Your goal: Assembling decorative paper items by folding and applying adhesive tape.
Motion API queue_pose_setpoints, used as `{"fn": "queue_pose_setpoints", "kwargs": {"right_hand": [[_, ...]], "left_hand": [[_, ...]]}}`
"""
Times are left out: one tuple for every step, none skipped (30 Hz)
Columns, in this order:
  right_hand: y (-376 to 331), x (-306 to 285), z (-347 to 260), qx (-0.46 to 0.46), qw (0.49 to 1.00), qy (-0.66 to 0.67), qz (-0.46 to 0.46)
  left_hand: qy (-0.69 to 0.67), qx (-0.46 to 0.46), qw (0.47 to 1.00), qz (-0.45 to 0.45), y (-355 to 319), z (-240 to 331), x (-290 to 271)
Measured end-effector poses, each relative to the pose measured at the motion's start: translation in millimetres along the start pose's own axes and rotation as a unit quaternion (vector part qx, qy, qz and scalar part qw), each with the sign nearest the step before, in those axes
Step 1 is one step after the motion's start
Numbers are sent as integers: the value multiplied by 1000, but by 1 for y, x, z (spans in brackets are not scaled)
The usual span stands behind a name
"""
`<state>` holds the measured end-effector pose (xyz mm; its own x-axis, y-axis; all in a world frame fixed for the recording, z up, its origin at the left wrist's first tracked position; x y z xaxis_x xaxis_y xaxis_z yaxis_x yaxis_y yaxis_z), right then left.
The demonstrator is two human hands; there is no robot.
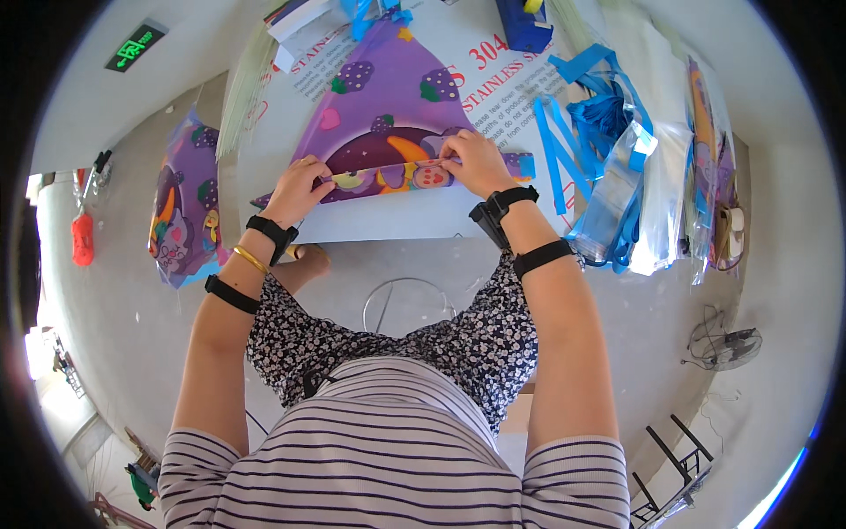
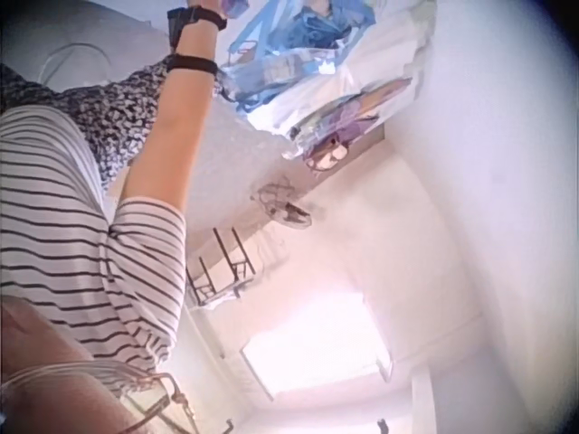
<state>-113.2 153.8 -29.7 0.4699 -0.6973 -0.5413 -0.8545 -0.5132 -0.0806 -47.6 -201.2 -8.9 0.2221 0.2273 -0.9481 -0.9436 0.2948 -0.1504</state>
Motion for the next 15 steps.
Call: {"fn": "queue_pose_setpoints", "kwargs": {"right_hand": [[0, 1, 0, 11, 1000, 1, -3], [1, 2, 0, 21, 1000, 3, -5], [1, 2, 0, 21, 1000, 6, -7], [0, 1, 1, 24, 1000, 8, -6], [0, 1, 1, 27, 1000, 10, -5], [1, 1, 2, 35, 999, 12, -9], [1, 1, 3, 32, 999, 15, -10], [1, 1, 3, 32, 999, 14, -2], [2, 2, 4, 33, 999, 14, 5], [2, 2, 2, 39, 999, 22, 6], [3, 2, 1, 37, 999, 24, 5], [3, 2, -1, 41, 999, 29, 9], [4, 2, 0, 44, 998, 35, 14], [5, 3, 0, 41, 998, 36, 12], [7, 3, -1, 34, 999, 36, 12]], "left_hand": [[-2, 1, 1000, -7, 0, -3, 1], [-2, 4, 1000, -1, -1, -5, 2], [3, -2, 1000, -1, -1, -8, 3], [-14, -6, 1000, -3, -1, -7, 3], [-31, -11, 999, -5, 0, -6, 3], [-34, -18, 999, -6, -1, -6, 3], [-30, -22, 999, -6, -1, -6, 3], [-38, -10, 999, 14, -2, -6, 3], [-45, 2, 998, 33, -3, -6, 3], [-52, -7, 998, 33, -5, -6, 5], [-50, -9, 998, 33, -6, -6, 6], [-45, -9, 998, 45, -7, -7, 7], [-40, -8, 998, 57, -7, -9, 8], [-38, -11, 998, 58, -8, -10, 9], [-39, -15, 997, 62, -9, -12, 10]]}}
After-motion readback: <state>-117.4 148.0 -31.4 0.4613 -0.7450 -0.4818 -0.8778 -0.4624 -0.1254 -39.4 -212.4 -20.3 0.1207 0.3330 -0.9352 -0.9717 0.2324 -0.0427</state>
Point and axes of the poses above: each hand's wrist, its own y-axis towards the middle knuckle, its own x-axis out of the palm, z = x × y, the point moved 1 cm from there along y, towards the middle knuckle, and after that the axes turned 15 degrees about y, right-handed, at the moved point
